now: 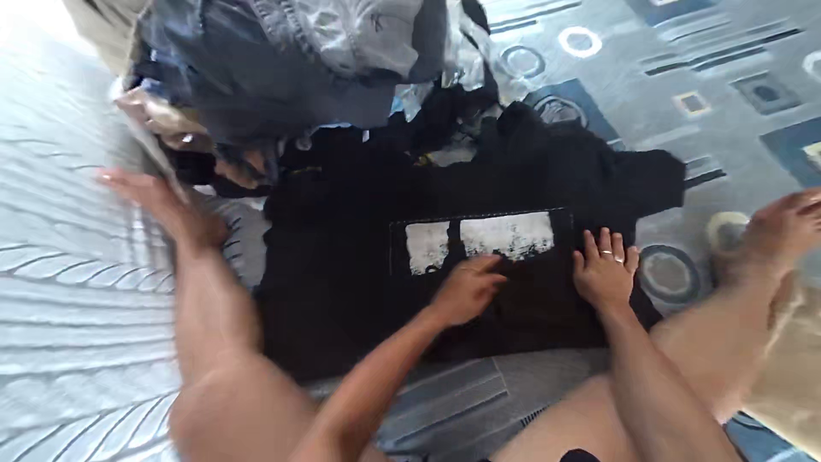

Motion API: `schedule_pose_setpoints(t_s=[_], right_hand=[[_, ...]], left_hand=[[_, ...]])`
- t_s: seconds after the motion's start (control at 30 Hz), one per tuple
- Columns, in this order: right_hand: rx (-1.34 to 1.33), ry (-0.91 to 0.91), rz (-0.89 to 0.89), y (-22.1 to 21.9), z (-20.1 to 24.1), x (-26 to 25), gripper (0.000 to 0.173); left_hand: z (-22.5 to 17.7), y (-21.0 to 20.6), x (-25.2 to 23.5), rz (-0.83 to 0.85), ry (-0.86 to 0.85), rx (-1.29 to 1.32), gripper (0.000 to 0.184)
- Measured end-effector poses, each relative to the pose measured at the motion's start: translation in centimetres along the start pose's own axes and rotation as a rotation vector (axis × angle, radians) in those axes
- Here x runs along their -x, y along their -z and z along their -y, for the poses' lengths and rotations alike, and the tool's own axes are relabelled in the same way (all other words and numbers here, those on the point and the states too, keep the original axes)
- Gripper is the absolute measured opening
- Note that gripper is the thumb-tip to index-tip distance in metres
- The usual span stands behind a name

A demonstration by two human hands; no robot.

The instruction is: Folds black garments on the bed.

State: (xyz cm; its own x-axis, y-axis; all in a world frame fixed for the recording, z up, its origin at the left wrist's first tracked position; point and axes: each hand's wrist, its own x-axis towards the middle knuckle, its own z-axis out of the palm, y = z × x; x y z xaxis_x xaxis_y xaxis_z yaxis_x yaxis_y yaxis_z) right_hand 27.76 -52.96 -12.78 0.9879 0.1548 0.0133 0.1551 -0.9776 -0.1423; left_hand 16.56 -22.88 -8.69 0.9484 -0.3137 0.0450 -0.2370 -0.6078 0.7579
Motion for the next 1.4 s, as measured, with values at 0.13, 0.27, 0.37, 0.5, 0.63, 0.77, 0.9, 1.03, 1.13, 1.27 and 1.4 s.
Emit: schedule_pose_setpoints(t_s=[0.13,0.27,0.37,0.5,0.63,0.77,0.9,1.03,1.13,1.27,1.4], right_hand=[[-0.019,-0.103,-0.236,5.2,0.8,-3.5,0.053],[-0.133,-0.019,-0.269,9.6,6.0,-11.6,0.058],[-0.182,-0.092,-0.087,10.7,9.1,-18.2,0.079],[-0.268,-0.324,0.183,9.9,10.9,-23.5,0.073],[-0.420,-0.212,0.135,9.4,9.5,-23.8,0.035],[-0.751,-0.067,-0.081,11.6,6.1,-21.0,0.039],[-0.959,0.080,-0.092,14.9,0.2,-12.6,0.026],[-0.800,-0.092,0.201,13.5,-3.9,-1.7,0.024],[-0.669,-0.191,0.478,8.2,-6.2,2.4,0.054],[-0.656,-0.244,0.559,6.4,-5.5,2.8,0.085],[-0.532,-0.369,0.440,6.3,-0.7,2.8,0.083]], left_hand=[[5.9,15.1,1.8,-0.326,0.279,-0.339,0.040],[12.9,25.0,2.3,-0.294,0.596,-0.536,0.068],[15.2,27.7,2.7,-0.044,0.633,-0.606,0.057],[15.2,31.1,4.1,-0.258,0.453,-0.572,0.048],[15.9,33.9,6.2,-0.171,0.460,-0.655,0.046],[11.4,35.0,8.9,-0.195,0.405,-0.690,0.034],[11.7,31.4,17.2,-0.226,0.284,-0.630,0.018],[8.0,23.0,23.4,0.158,0.657,-0.692,0.015],[7.2,19.6,24.2,0.342,0.666,-0.731,0.024],[0.2,18.2,19.4,0.569,0.933,-0.771,0.043],[3.6,16.0,21.3,0.533,0.907,-0.694,0.047]])
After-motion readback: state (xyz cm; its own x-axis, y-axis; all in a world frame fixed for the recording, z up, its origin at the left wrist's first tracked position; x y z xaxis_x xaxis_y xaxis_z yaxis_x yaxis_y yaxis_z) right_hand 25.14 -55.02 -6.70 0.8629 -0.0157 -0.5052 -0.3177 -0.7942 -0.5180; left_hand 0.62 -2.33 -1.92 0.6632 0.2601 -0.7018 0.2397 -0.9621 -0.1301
